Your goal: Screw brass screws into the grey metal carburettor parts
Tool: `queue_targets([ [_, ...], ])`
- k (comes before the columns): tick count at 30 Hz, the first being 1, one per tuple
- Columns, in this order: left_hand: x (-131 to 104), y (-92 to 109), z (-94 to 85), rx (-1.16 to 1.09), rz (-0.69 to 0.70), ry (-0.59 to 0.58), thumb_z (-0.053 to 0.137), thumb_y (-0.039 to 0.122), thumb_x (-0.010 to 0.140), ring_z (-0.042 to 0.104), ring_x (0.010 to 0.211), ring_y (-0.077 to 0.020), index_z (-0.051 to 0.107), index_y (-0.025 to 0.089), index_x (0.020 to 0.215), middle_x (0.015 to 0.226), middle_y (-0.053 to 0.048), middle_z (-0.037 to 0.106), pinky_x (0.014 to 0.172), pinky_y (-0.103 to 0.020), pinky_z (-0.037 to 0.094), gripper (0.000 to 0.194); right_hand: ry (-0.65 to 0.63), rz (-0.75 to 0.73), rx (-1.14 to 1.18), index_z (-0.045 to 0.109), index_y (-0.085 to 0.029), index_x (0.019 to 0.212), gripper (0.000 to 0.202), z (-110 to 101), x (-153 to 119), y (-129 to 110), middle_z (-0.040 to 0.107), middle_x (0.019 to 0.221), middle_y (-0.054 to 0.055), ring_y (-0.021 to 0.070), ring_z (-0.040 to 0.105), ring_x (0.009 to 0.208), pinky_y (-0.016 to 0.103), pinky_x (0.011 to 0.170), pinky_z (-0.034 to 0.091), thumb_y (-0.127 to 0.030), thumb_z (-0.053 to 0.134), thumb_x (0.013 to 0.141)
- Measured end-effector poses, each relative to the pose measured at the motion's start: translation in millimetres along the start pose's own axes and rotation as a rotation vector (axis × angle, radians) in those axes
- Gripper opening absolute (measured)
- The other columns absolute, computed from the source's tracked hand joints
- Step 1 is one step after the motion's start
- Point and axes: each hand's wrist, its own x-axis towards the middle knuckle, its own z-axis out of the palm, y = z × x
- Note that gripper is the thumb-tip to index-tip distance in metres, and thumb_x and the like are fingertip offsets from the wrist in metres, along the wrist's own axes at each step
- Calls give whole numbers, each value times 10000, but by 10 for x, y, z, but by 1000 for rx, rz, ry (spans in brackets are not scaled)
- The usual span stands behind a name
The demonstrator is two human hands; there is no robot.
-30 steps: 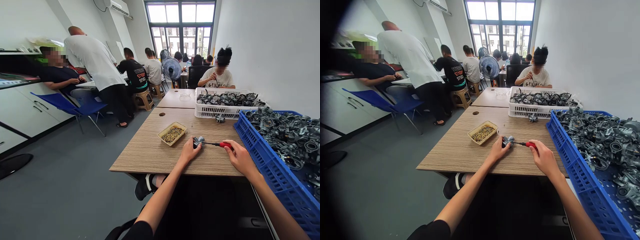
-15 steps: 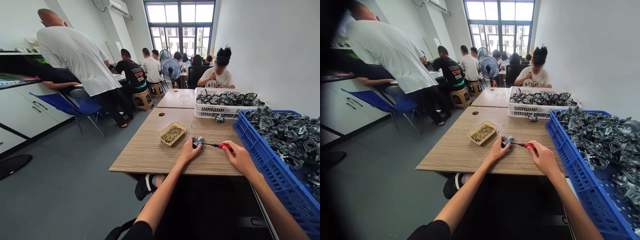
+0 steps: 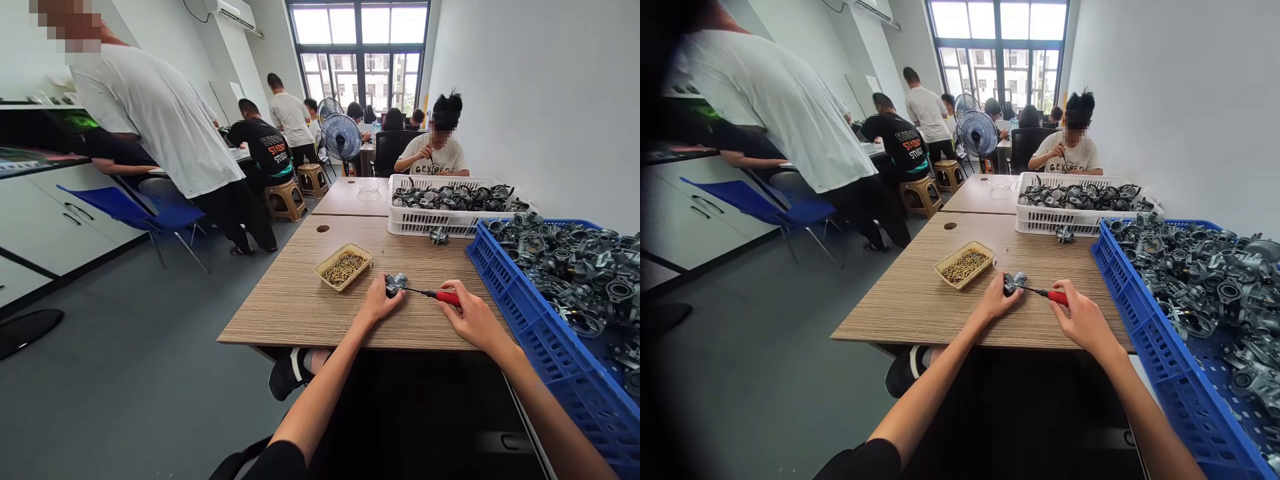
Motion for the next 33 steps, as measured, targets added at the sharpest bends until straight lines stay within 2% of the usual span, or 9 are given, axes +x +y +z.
queue_targets([
  [3,1,9,-4,-13,-10,-3,680,493,833,625,954,-223,484,217,1102,980,-35,636,874,-357,480,432,22,14,28,513,-274,1161,216,47,5,58,766,994,70,247,733,781,354,726,537,-407,525,992],
  [8,10,-14,-1,-47,-28,-1,666,506,858,624,992,-235,457,217,1123,1021,-53,627,913,-381,492,445,55,77,94,488,-276,1065,219,148,39,193,744,918,46,246,722,788,350,737,529,-482,521,998],
  [12,20,-38,1,-47,-32,80,665,469,874,609,1045,-254,445,217,1100,1057,-78,598,961,-411,492,403,84,84,139,515,-262,1006,268,267,65,279,711,802,25,221,674,676,319,668,495,-528,529,981],
  [17,21,-27,-12,-42,-21,141,689,414,868,596,1075,-255,453,225,1100,1083,-79,582,988,-414,486,381,111,113,190,534,-254,920,337,409,60,406,591,629,-25,186,543,547,292,576,423,-589,534,951],
  [24,25,0,-35,-30,-8,142,736,372,820,590,1064,-247,447,235,1074,1078,-67,573,986,-405,488,409,119,120,175,568,-238,855,410,523,1,578,566,620,-25,170,505,562,287,576,393,-638,520,933],
  [28,22,-3,-22,-29,-28,129,760,330,769,603,1063,-244,441,242,1085,1097,-59,573,968,-397,498,457,145,118,186,579,-234,857,423,551,-4,600,561,616,-25,166,500,558,284,561,395,-649,534,925],
  [33,10,1,-5,-39,-39,112,755,363,772,619,1065,-253,422,241,1097,1108,-65,583,953,-398,503,481,169,139,231,583,-232,860,418,578,-11,601,544,622,-25,163,479,548,285,544,388,-644,546,918],
])
